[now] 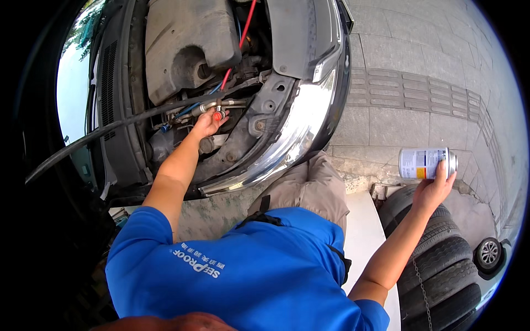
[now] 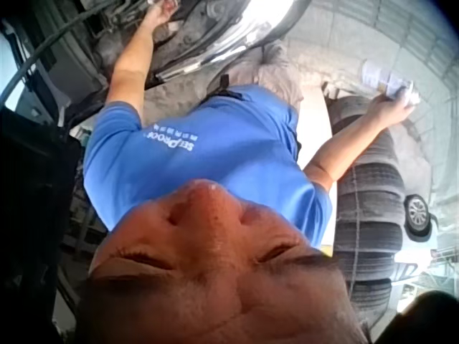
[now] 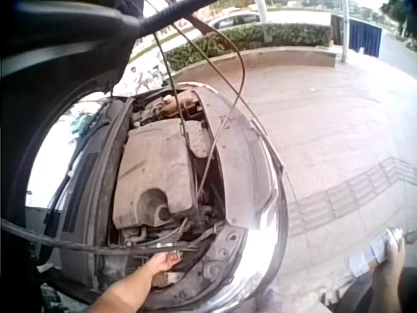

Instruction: The person retrieves a refrigerant can and a manifold gauge set from a garage. They connect the can to the gauge set and attach the gauge hoses to the car's air conditioning service ports under the hood. The person then operates the valves to charge the system while monitoring the pressure gauges.

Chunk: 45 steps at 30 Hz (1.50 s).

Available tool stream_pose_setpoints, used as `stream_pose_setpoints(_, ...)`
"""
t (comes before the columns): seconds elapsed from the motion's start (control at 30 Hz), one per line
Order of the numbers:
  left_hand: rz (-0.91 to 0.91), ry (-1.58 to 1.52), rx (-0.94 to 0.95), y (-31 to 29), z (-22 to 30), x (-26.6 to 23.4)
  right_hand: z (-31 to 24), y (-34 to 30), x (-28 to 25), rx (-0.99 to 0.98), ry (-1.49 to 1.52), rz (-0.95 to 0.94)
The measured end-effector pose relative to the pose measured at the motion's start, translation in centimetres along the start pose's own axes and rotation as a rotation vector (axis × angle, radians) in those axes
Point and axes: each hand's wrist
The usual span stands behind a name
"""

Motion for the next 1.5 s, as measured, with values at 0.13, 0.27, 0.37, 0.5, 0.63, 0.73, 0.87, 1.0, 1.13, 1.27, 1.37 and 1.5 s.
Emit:
stream_pose_setpoints(0.13,0.028,0.024,-0.012,-0.5,0.5,2.8,-1.4,0.9,2.2,-0.037,-0.027,-0.05)
stream_pose_setpoints(0.27,-0.016,0.021,-0.026,0.0,0.5,2.6,-2.2,3.0,4.5,-0.069,-0.035,-0.13)
stream_pose_setpoints(0.37,-0.14,-0.043,-0.075,-1.0,-0.1,-1.9,-1.6,6.2,5.2,-0.009,-0.074,-0.224)
stream_pose_setpoints(0.5,-0.012,0.21,-0.017,-8.4,3.3,-0.2,-1.3,11.6,6.0,-0.008,-0.263,-0.342)
stream_pose_setpoints(0.63,0.613,0.684,0.067,-21.9,5.2,4.9,-0.1,17.6,8.8,-0.002,-0.376,-0.576)
stream_pose_setpoints(0.73,0.401,0.565,0.173,-32.4,2.2,20.0,-0.7,19.4,11.5,0.17,-0.396,-0.836)
stream_pose_setpoints(0.87,-0.274,0.341,0.405,-28.7,-4.1,39.7,-2.4,19.2,16.6,0.228,-0.369,-1.264)
stream_pose_setpoints(1.0,-0.382,0.009,0.672,-21.6,-5.4,54.3,-3.1,17.7,20.0,0.124,-0.248,-1.545)
stream_pose_setpoints(1.13,-0.084,0.327,0.737,-17.0,-5.3,55.1,-2.7,19.3,21.3,0.224,-0.285,-1.652)
stream_pose_setpoints(1.27,-0.133,0.053,0.588,-14.4,-4.5,57.7,1.0,26.0,23.7,0.575,-0.279,-1.889)
stream_pose_setpoints(1.37,-0.08,-0.186,0.572,-11.8,-5.5,59.4,5.5,33.8,28.3,0.328,-0.563,-1.71)
stream_pose_setpoints(1.5,-0.086,-0.323,0.648,-9.7,-4.5,62.7,9.9,43.8,43.0,-0.193,-0.796,-1.555)
Point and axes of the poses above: each hand's wrist, its own y-axis towards the middle knuckle, its own x-axis out of the palm, z = x × y, and after that the axes turned 4 degrees about y, right-handed
